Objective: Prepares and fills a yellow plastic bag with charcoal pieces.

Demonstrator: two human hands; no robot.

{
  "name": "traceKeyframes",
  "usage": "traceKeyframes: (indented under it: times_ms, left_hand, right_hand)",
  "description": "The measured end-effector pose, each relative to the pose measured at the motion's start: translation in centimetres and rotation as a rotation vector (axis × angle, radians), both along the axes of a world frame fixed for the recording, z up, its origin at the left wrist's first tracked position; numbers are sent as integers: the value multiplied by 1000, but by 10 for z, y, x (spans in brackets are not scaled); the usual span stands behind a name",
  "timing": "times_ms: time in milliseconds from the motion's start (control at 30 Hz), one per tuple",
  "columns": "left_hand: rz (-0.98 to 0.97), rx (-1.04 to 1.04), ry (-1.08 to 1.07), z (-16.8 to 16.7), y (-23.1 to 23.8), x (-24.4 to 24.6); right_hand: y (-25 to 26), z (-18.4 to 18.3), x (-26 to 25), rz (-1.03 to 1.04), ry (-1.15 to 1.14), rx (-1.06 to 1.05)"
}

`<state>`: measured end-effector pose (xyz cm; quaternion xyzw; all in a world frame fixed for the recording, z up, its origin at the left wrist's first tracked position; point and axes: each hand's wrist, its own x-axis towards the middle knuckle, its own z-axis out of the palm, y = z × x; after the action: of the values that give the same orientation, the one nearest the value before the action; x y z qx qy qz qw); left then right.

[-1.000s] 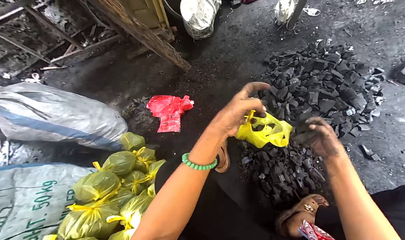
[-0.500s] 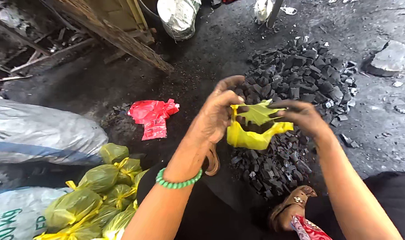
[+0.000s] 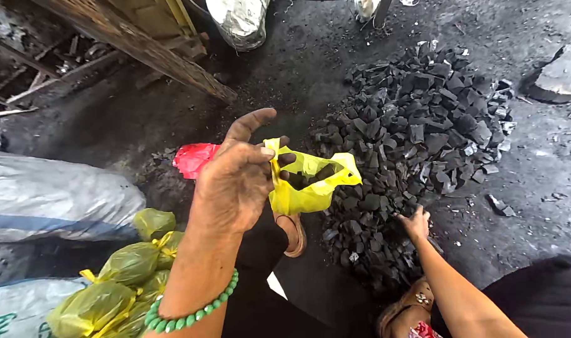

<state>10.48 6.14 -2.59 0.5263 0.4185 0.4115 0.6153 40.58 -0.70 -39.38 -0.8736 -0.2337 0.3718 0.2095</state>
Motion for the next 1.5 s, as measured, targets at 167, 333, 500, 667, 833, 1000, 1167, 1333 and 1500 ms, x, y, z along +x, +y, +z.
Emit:
traceKeyframes:
  times_ms: [167, 333, 500, 667, 833, 1000, 1167, 1333, 1500]
  left_hand:
    - [45, -34, -11, -2, 3, -8]
    - [47, -50, -10, 1, 16, 0]
    - [-52, -34, -36, -7, 22, 12]
    - [-162, -32, 54, -24, 20, 36]
    - [-348, -102, 94, -35, 17, 51]
    - [-312, -211, 141, -61, 17, 62]
    - [-280, -336, 235, -91, 13, 65]
    - [92, -380, 75, -45, 13, 56]
    - [328, -70, -169, 21, 10, 10]
  right_hand:
    - [18, 3, -7, 206, -55, -175]
    - [17, 1, -3, 249, 37, -59]
    - [7, 9, 3, 4, 496, 277]
    - [26, 79, 11, 62, 810, 693]
    - [52, 197, -13, 647, 986, 848]
    - [87, 196, -60, 981, 252, 211]
    - [77, 167, -47, 843, 137, 77]
    - [57, 207, 2, 483, 449, 601]
    - [75, 148, 23, 390, -15, 378]
